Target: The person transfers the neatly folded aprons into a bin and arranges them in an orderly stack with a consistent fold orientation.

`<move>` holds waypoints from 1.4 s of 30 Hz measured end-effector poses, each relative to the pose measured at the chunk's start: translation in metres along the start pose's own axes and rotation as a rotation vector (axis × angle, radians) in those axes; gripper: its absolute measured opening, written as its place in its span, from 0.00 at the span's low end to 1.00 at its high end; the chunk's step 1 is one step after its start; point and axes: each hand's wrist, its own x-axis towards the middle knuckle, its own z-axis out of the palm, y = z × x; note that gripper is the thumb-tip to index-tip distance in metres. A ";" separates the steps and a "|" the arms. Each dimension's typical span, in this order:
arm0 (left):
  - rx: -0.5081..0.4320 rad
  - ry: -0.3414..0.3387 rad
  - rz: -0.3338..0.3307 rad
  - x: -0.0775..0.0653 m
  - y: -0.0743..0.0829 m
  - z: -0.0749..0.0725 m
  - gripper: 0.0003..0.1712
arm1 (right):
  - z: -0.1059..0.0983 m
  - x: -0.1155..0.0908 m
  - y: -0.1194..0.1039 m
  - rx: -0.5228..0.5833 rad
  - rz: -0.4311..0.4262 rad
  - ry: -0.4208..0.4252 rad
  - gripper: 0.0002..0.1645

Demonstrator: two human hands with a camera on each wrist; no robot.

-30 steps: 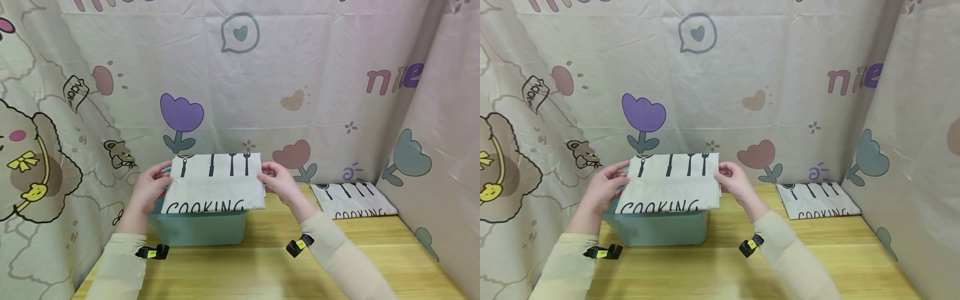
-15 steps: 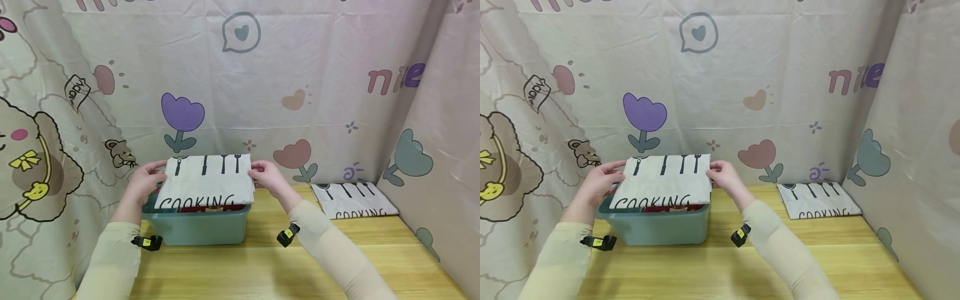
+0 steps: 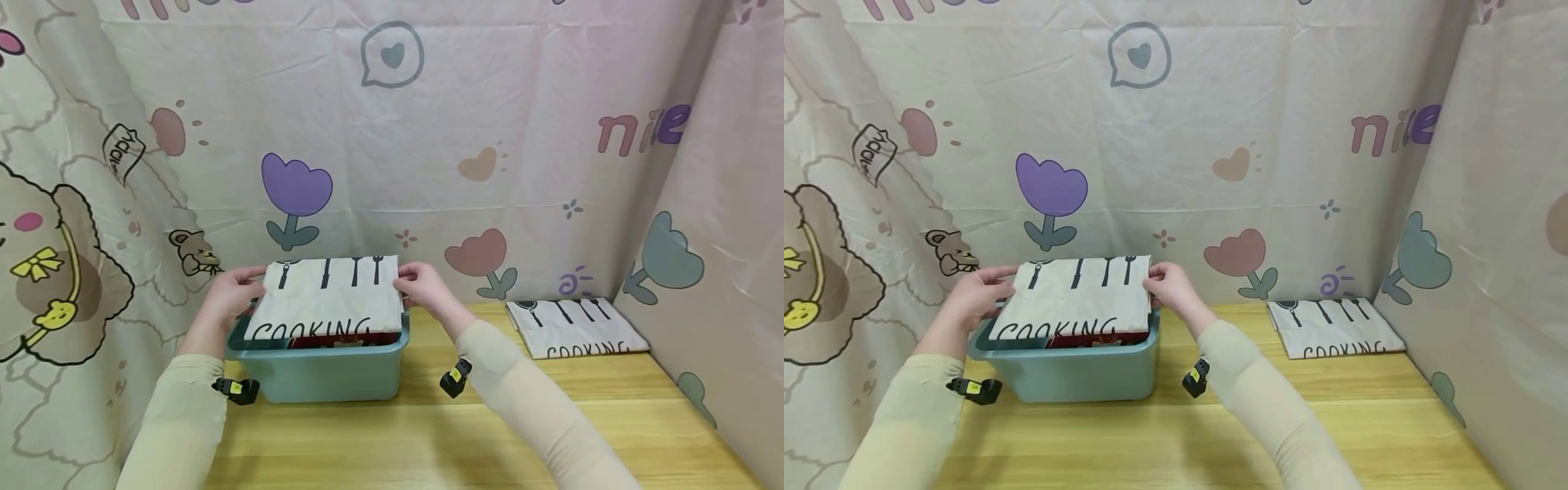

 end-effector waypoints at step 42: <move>0.472 0.002 0.431 -0.049 0.003 0.028 0.27 | -0.093 -0.047 0.059 -0.689 -0.475 0.079 0.24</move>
